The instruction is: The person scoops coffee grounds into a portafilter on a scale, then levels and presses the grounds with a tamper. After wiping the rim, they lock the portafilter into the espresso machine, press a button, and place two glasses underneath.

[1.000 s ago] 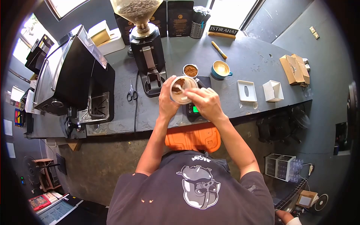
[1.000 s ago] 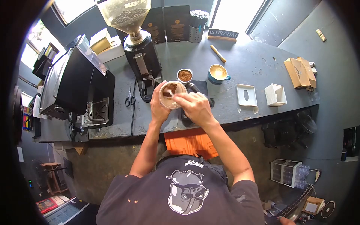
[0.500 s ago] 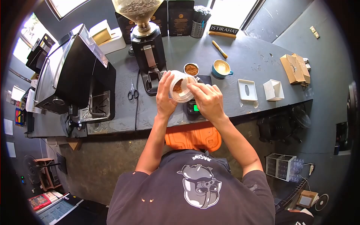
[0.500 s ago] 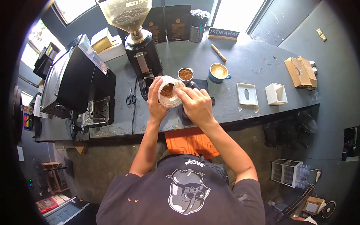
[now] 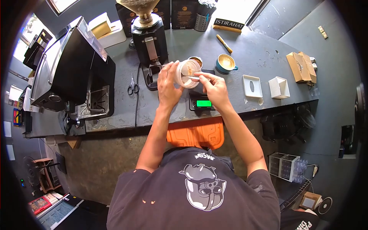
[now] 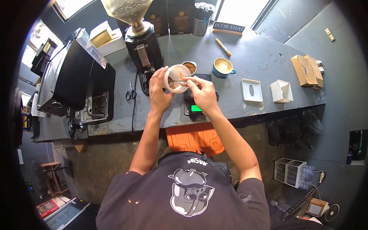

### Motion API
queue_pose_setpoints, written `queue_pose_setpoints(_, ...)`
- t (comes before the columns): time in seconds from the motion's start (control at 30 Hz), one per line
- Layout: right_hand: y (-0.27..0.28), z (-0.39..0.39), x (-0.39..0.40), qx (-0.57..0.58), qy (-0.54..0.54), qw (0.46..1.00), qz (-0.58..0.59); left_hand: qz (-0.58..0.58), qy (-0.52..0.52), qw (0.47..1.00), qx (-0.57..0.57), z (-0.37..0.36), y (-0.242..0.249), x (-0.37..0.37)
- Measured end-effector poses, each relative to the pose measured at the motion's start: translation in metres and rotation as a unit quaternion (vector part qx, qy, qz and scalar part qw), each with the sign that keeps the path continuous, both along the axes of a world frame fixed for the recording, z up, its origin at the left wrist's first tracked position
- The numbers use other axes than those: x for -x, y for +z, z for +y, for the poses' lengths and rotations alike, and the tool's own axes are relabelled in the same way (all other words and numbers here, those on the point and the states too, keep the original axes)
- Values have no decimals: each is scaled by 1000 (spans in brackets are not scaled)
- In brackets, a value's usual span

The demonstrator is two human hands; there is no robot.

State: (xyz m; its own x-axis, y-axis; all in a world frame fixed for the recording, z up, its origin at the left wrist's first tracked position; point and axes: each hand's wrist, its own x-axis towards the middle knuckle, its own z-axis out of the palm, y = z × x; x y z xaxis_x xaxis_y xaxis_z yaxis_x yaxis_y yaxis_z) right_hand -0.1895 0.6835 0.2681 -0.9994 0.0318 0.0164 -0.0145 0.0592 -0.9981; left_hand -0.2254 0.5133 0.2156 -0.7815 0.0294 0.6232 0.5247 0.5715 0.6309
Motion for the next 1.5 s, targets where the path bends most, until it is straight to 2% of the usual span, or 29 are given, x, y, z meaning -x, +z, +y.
queue_pose_setpoints(0.2, -10, 17, 10, 35, 9, 998, -54, -46, -7, 999, -10, -2, -15, -6)
queue_pose_setpoints(0.37, -14, 22, 11, 66, 5, 997, -44, -69, -1, 997, -19, -6, -18, -4)
queue_pose_setpoints(0.57, -10, 32, 14, 47, -1, 998, -40, -78, 5, 997, -27, -8, -18, 0)
queue_pose_setpoints(0.77, 0, 42, 17, 52, -20, 997, -46, -89, 24, 995, -26, -7, -20, 4)
queue_pose_setpoints(0.9, -7, 52, 26, 62, -72, 995, -38, -94, 34, 994, -32, -7, -18, 4)
queue_pose_setpoints(1.1, -35, 58, 46, -31, -130, 991, 2, -103, 30, 993, -51, -10, -16, -2)
queue_pose_setpoints(1.23, -35, 48, 41, -234, -128, 963, 29, -78, 7, 994, -75, -16, -16, -7)
queue_pose_setpoints(1.33, -40, 42, 42, -288, -107, 913, 267, -49, -23, 994, -90, -20, -16, -8)
queue_pose_setpoints(1.5, -31, 44, 37, -380, -88, 876, 283, -46, -30, 993, -101, -21, -14, -9)
